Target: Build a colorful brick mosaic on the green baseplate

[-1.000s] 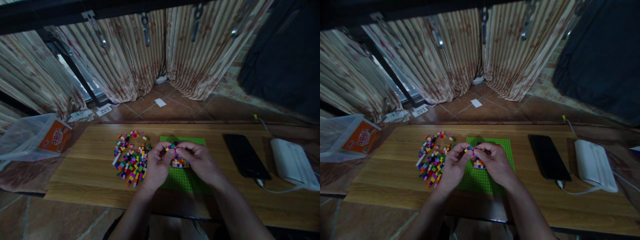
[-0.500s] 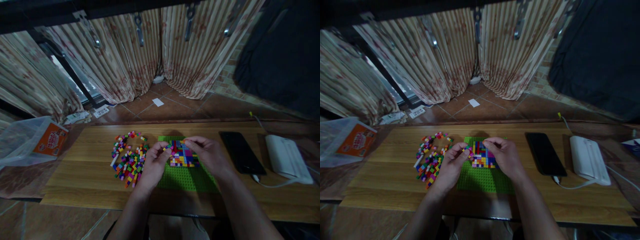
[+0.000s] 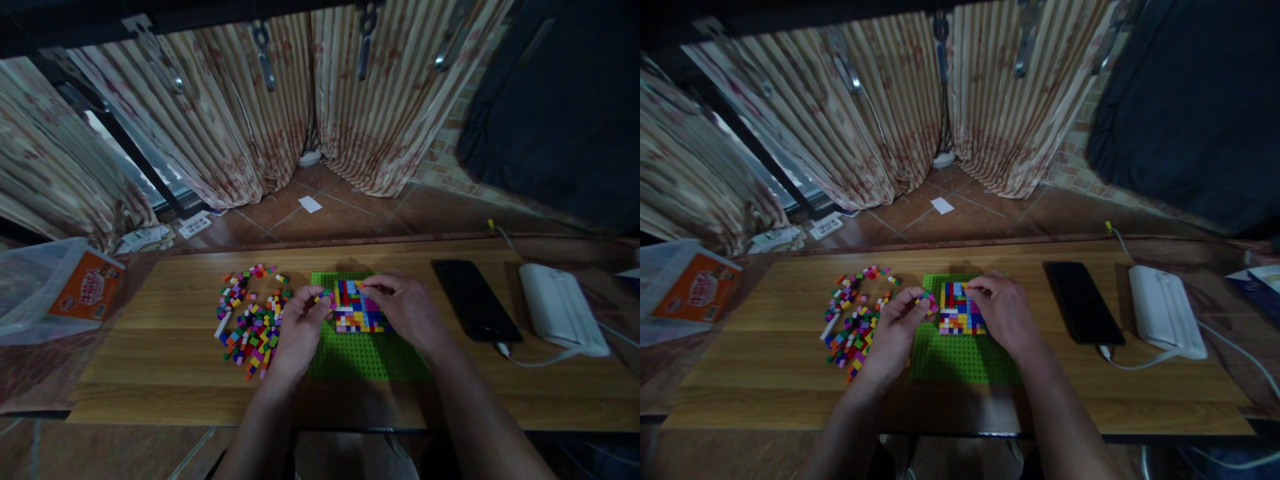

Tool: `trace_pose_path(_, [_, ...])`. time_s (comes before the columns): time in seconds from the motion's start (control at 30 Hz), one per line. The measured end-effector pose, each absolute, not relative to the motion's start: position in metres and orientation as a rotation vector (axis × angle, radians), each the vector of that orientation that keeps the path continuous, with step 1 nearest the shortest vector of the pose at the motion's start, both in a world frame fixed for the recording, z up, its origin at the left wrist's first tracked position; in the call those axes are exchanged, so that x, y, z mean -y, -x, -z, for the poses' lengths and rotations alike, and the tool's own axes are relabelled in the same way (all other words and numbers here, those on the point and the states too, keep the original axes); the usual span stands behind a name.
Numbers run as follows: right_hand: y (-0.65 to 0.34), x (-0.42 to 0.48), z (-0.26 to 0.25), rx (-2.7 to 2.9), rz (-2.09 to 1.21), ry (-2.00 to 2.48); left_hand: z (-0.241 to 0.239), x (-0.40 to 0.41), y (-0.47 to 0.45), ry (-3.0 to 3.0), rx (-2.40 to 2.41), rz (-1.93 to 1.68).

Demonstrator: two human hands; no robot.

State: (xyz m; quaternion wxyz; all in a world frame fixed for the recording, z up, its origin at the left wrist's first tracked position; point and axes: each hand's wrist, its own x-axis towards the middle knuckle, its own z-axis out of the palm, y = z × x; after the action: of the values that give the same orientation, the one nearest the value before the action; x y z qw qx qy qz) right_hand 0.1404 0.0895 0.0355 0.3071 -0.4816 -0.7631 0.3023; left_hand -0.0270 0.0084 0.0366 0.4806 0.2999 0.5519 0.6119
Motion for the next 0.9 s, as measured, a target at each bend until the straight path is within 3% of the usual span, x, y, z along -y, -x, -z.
trace_pose_path(0.9, [-0.1317,-0.0935,-0.0301,2.051,-0.76,1.322,-0.0372,-0.009,0.0284,-0.706,-1.392,-1.403])
